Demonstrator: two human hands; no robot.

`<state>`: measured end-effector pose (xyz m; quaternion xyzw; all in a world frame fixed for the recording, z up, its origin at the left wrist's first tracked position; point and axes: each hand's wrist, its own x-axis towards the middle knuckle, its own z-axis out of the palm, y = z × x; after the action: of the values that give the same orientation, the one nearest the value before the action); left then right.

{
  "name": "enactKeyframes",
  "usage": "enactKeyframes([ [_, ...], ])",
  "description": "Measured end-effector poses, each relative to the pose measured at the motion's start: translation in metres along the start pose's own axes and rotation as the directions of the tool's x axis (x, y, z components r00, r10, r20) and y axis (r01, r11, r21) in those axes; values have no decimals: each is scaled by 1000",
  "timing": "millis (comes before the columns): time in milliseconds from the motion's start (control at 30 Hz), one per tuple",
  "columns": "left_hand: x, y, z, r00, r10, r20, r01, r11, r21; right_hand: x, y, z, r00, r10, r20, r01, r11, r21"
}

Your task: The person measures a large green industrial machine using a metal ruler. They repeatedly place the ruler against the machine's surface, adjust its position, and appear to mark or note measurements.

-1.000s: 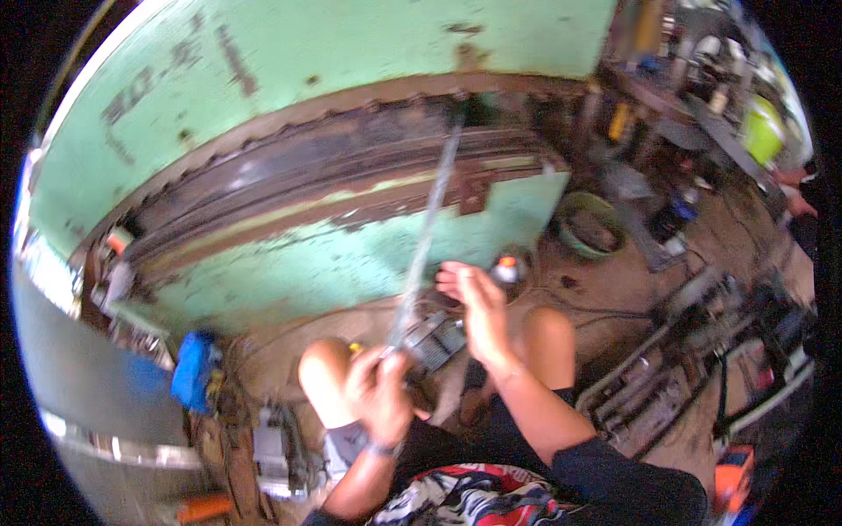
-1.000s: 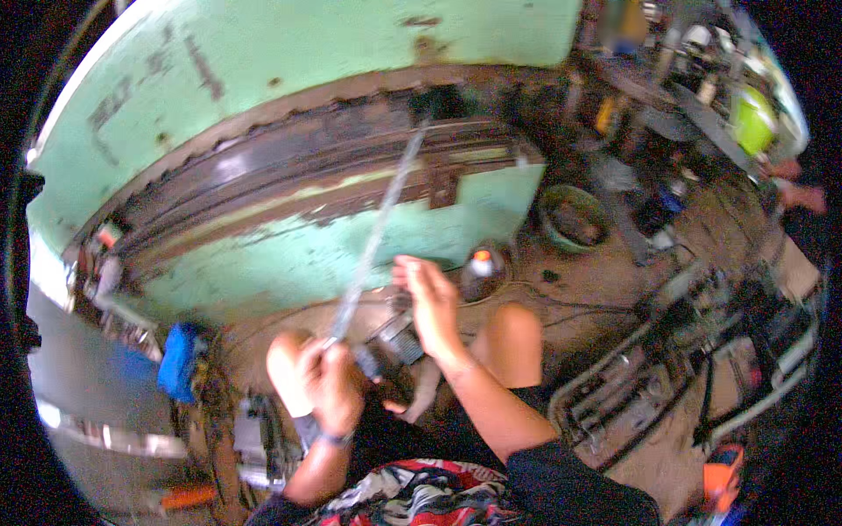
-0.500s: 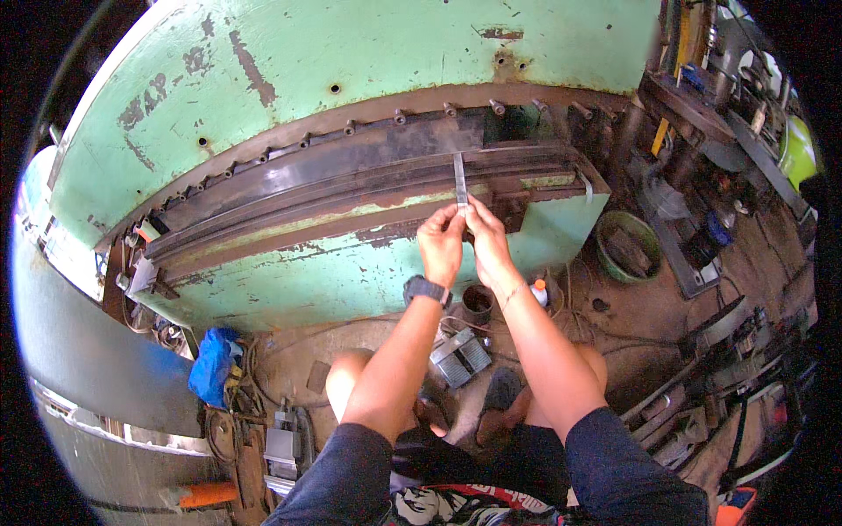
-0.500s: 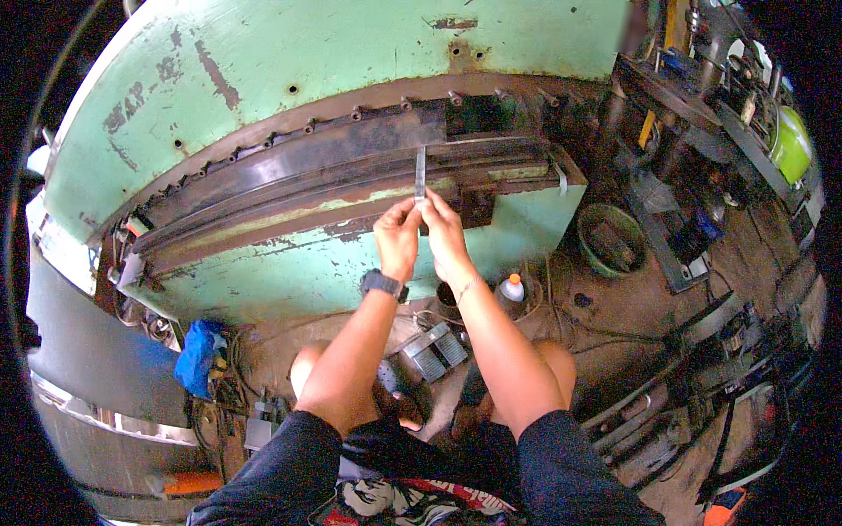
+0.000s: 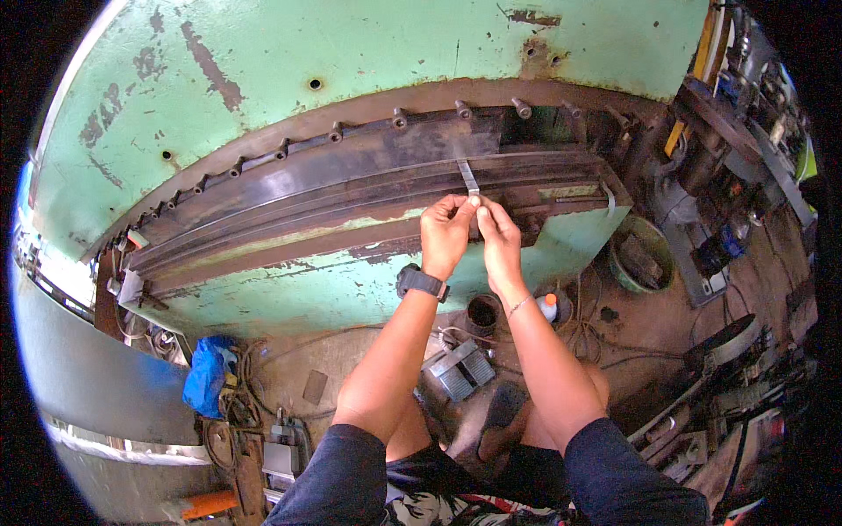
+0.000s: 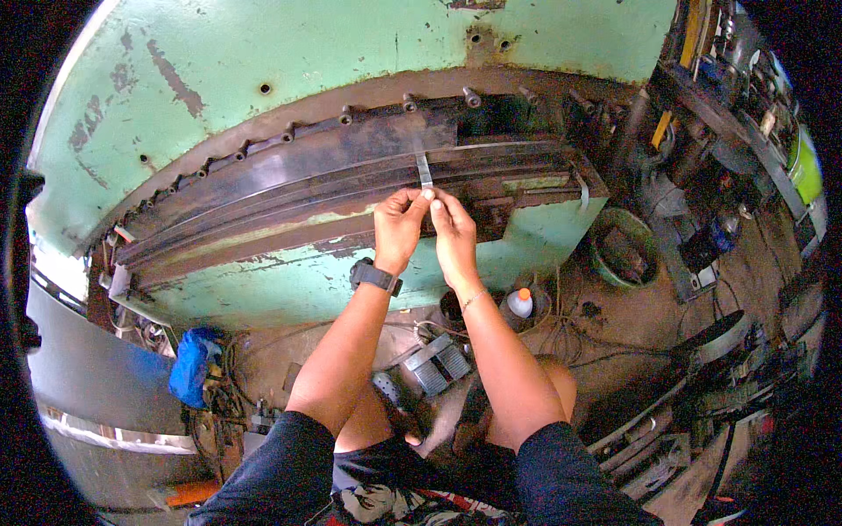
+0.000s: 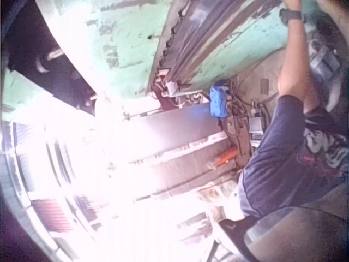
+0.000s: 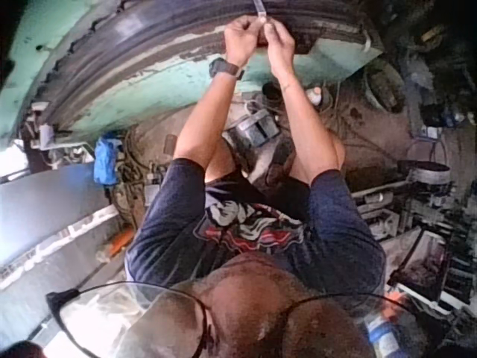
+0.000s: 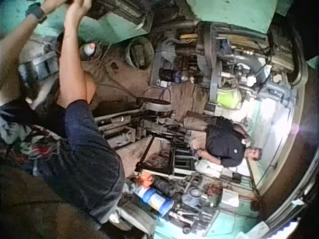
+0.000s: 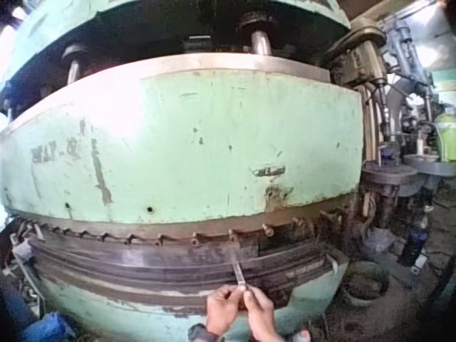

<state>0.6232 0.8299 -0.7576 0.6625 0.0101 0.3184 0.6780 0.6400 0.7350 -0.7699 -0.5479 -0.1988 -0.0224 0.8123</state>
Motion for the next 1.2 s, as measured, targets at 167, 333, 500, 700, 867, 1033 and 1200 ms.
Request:
enactKeyframes([
  [167,17,25,-10,981,-125,149,110,989,104,7,18,-22,994,-43,99,68,962,-266],
  [333,23,30,-21,979,-139,149,133,990,45,10,15,-7,992,-18,123,35,990,-137],
  [500,14,22,1,1000,10,-12,-9,989,144,9,25,-10,998,25,50,-13,977,-215],
  [700,11,19,9,995,41,-90,-25,984,174,14,27,-10,1000,16,26,-10,980,-201],
  [867,15,28,8,995,-42,-90,53,991,124,18,21,-5,999,36,21,-28,958,-285],
  [1033,21,16,10,988,129,-90,-111,977,182,20,22,-4,1000,19,-10,-21,953,-303],
  [1200,26,28,0,972,-216,93,221,974,-50,25,18,-12,997,37,69,-17,962,-274],
])
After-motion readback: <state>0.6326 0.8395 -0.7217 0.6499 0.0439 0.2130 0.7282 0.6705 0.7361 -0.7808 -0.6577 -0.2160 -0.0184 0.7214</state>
